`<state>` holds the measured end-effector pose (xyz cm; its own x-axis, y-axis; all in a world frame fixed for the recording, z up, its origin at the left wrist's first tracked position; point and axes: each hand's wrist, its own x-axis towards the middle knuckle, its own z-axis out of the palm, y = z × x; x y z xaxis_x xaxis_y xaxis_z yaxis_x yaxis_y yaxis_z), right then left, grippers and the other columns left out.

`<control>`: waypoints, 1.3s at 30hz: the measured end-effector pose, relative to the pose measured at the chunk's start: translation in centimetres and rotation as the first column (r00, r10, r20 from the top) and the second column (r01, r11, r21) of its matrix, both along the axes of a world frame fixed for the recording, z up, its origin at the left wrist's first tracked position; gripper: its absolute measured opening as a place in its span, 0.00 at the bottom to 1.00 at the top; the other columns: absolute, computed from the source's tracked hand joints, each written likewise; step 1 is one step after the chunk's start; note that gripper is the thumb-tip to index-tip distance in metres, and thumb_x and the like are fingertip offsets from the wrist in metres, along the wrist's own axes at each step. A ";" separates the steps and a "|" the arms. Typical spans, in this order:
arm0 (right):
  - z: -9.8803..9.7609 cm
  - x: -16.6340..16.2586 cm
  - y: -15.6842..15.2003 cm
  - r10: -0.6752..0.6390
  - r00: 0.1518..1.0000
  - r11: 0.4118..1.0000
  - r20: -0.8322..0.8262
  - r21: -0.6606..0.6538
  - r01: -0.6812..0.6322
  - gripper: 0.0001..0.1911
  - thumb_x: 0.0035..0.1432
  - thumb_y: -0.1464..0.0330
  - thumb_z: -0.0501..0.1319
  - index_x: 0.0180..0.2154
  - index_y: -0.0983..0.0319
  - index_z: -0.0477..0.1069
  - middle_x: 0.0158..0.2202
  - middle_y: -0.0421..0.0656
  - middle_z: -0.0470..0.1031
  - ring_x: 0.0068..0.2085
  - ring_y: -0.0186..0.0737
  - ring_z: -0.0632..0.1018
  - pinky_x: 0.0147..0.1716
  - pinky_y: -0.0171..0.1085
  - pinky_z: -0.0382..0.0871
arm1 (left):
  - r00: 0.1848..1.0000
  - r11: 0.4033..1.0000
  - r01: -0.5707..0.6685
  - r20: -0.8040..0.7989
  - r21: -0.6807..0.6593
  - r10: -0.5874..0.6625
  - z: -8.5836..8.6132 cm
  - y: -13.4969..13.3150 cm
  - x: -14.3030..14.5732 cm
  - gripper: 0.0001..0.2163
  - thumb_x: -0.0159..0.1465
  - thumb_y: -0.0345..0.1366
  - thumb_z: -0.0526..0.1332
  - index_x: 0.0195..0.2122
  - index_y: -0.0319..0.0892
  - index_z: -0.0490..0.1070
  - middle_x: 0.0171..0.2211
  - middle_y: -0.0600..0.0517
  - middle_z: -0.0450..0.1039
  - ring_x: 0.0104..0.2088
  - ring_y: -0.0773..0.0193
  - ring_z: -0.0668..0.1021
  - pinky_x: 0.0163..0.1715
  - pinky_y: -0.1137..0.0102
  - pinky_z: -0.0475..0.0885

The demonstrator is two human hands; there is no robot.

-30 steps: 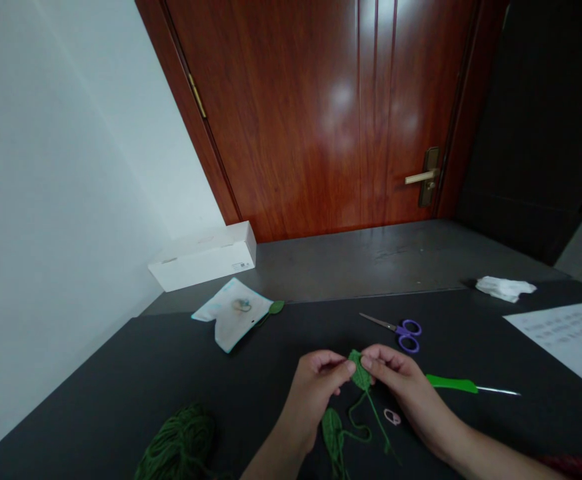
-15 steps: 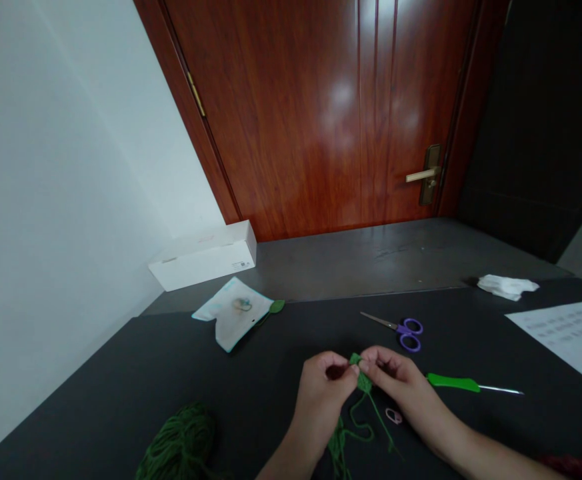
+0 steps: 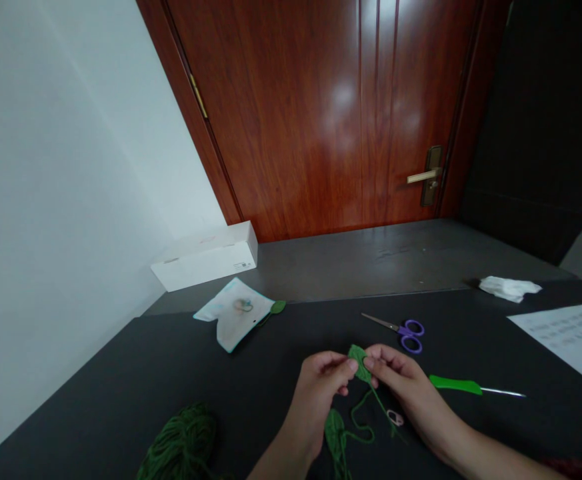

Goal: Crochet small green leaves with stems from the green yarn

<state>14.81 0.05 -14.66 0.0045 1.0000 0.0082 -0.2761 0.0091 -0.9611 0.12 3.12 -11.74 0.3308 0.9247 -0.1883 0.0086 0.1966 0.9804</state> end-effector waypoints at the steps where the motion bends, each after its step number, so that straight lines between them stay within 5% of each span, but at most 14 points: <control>1: 0.1 0.0 0.0 -0.001 1.000 1.000 0.004 -0.003 0.001 0.15 0.53 0.56 0.63 0.26 0.61 0.70 0.21 0.34 0.63 0.24 0.34 0.64 0.26 0.33 0.58 | 1.000 1.000 -0.006 -0.003 0.001 0.006 0.0 0.0 0.0 0.09 0.52 0.38 0.65 0.26 0.36 0.76 0.22 0.52 0.69 0.24 0.68 0.67 0.25 0.72 0.62; 14: 0.2 -0.3 0.1 -0.068 0.992 0.996 0.105 0.059 0.062 0.19 0.46 0.54 0.67 0.21 0.61 0.66 0.20 0.34 0.60 0.24 0.35 0.61 0.25 0.35 0.56 | 0.991 0.991 -0.124 -0.053 0.055 0.127 -0.1 -0.5 0.8 0.07 0.48 0.37 0.67 0.21 0.38 0.76 0.18 0.55 0.67 0.21 0.68 0.65 0.24 0.72 0.59; 22: 0.1 0.0 -0.2 -0.042 0.998 0.999 0.044 0.017 0.041 0.14 0.58 0.58 0.59 0.28 0.61 0.69 0.22 0.36 0.64 0.25 0.35 0.66 0.28 0.35 0.60 | 0.995 0.997 -0.077 0.055 -0.030 0.079 -0.7 -0.3 0.6 0.10 0.50 0.39 0.66 0.24 0.35 0.75 0.21 0.52 0.68 0.23 0.68 0.67 0.25 0.71 0.62; 30: -0.1 -0.1 0.0 -0.068 0.997 0.997 0.044 0.027 0.067 0.14 0.53 0.57 0.63 0.26 0.61 0.70 0.21 0.35 0.63 0.24 0.35 0.65 0.26 0.34 0.59 | 0.995 0.997 -0.047 0.091 -0.055 0.052 -0.7 -0.3 0.3 0.11 0.49 0.40 0.68 0.26 0.36 0.77 0.21 0.52 0.69 0.24 0.67 0.69 0.26 0.72 0.63; 39: 0.6 -0.5 0.1 -0.057 0.997 0.997 0.044 0.048 0.055 0.15 0.49 0.55 0.66 0.26 0.61 0.72 0.21 0.36 0.67 0.25 0.35 0.67 0.27 0.35 0.62 | 0.987 0.988 -0.152 0.058 -0.006 0.152 -0.7 -0.5 0.9 0.08 0.51 0.37 0.66 0.24 0.36 0.75 0.18 0.55 0.67 0.21 0.70 0.66 0.22 0.73 0.61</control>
<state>14.32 0.15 -14.06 0.0593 0.9967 0.0560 -0.2303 0.0683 -0.9707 0.99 2.64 -12.47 0.1971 0.9647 -0.1745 -0.0781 0.1929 0.9781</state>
